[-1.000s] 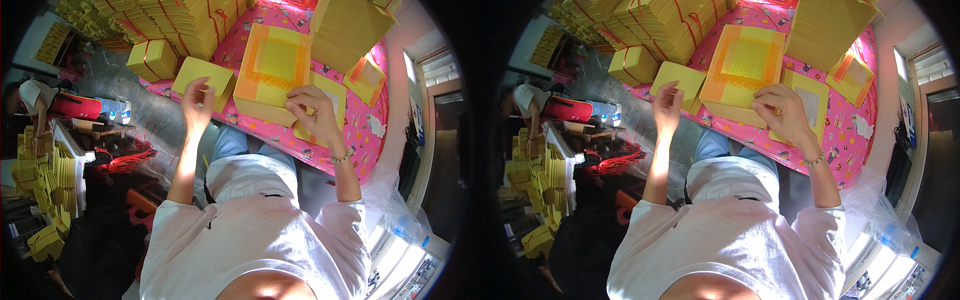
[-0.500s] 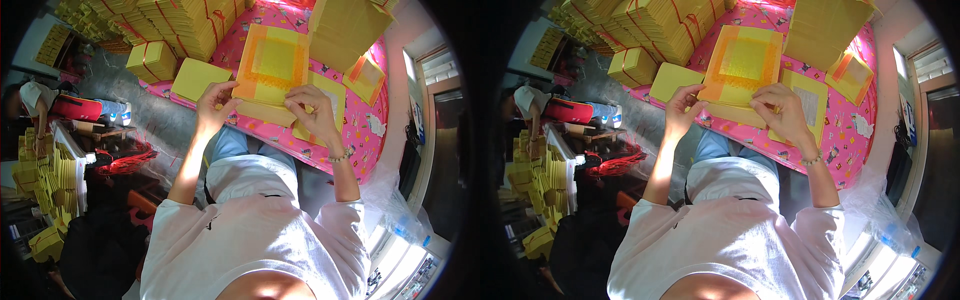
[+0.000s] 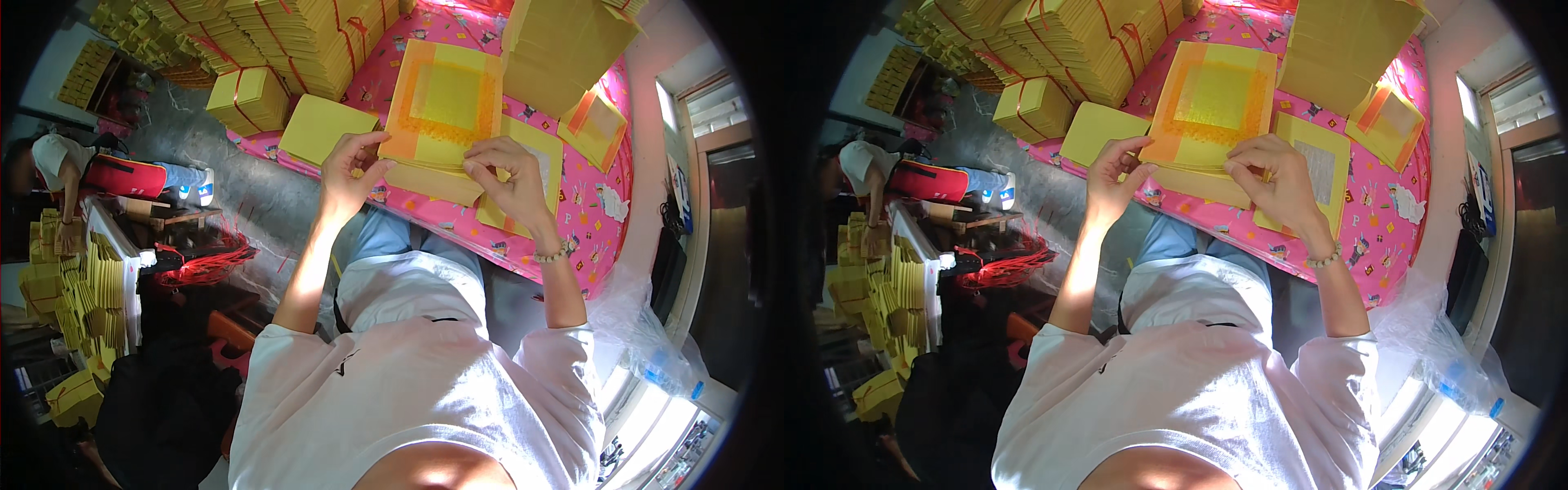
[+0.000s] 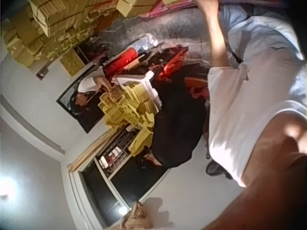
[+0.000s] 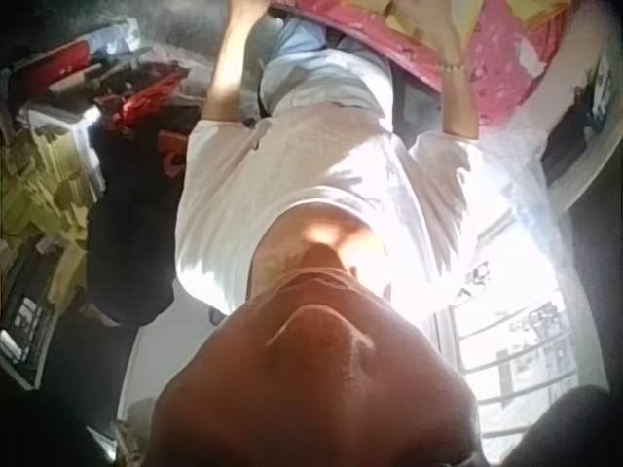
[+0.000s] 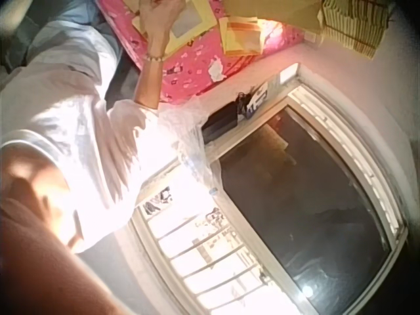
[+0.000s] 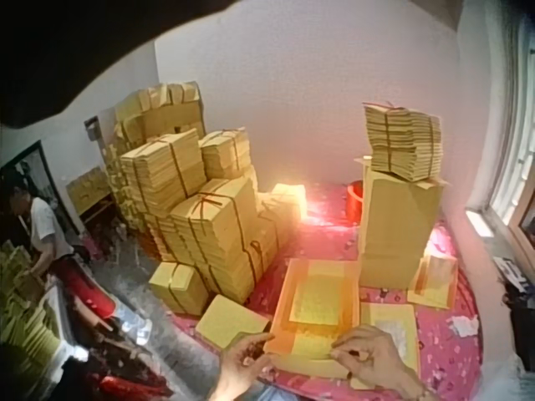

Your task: The person repeatedly picks up a yellow paper sheet and inserts it into a yellow paper pack with a clear window. The person then places the completed pack onto a stack on the table. The task involves repetitive manual assembly of paper products.

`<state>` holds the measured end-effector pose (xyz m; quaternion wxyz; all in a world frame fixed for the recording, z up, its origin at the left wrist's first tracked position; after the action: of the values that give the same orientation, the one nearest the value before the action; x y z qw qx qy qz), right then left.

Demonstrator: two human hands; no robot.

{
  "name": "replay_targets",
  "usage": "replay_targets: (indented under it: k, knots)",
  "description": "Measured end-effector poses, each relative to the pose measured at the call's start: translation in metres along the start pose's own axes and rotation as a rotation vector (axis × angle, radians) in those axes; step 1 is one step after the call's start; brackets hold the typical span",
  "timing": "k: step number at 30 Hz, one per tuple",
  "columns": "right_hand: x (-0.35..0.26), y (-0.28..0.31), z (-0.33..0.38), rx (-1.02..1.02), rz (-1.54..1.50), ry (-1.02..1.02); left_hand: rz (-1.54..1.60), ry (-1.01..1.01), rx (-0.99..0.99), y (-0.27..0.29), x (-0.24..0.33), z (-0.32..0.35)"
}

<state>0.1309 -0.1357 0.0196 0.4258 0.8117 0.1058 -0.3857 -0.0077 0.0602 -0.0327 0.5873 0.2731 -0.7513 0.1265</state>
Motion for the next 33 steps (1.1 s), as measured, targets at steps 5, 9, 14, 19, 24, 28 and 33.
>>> replay_targets:
  k: [5,9,14,19,24,28,33]
  knots:
    - [-0.002,0.001,-0.001,-0.001,0.016,0.039,-0.006,0.032,-0.021,-0.002,0.000,0.001]
    - [-0.002,0.000,-0.002,0.000,0.006,0.004,-0.016,0.034,-0.020,-0.001,0.002,0.001]
    - [0.000,0.000,-0.001,0.014,-0.001,-0.024,-0.001,0.025,-0.020,-0.001,0.001,0.001]
    - [0.001,0.000,-0.001,0.022,-0.015,-0.061,-0.023,0.041,-0.033,-0.001,0.001,0.001]
    - [0.003,-0.001,-0.001,0.022,0.001,-0.056,-0.298,-0.035,-0.026,0.000,0.024,-0.005]
    - [0.001,0.001,-0.003,0.004,-0.016,-0.062,-0.530,-0.385,-0.029,-0.015,0.068,-0.011]
    - [0.001,0.005,-0.002,0.022,-0.064,-0.049,-0.556,-0.353,-0.306,-0.042,0.060,-0.024]
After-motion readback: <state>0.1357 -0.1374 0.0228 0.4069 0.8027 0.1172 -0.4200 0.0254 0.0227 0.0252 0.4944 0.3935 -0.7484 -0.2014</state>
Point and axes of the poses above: each hand's wrist, its own z-axis away from the middle knuckle, its own y-axis out of the back of the hand, x = y × z, the point moved 8 cm from there along -z, towards the middle knuckle, and after that the axes turned 6 degrees about z, right-handed, at the moved point
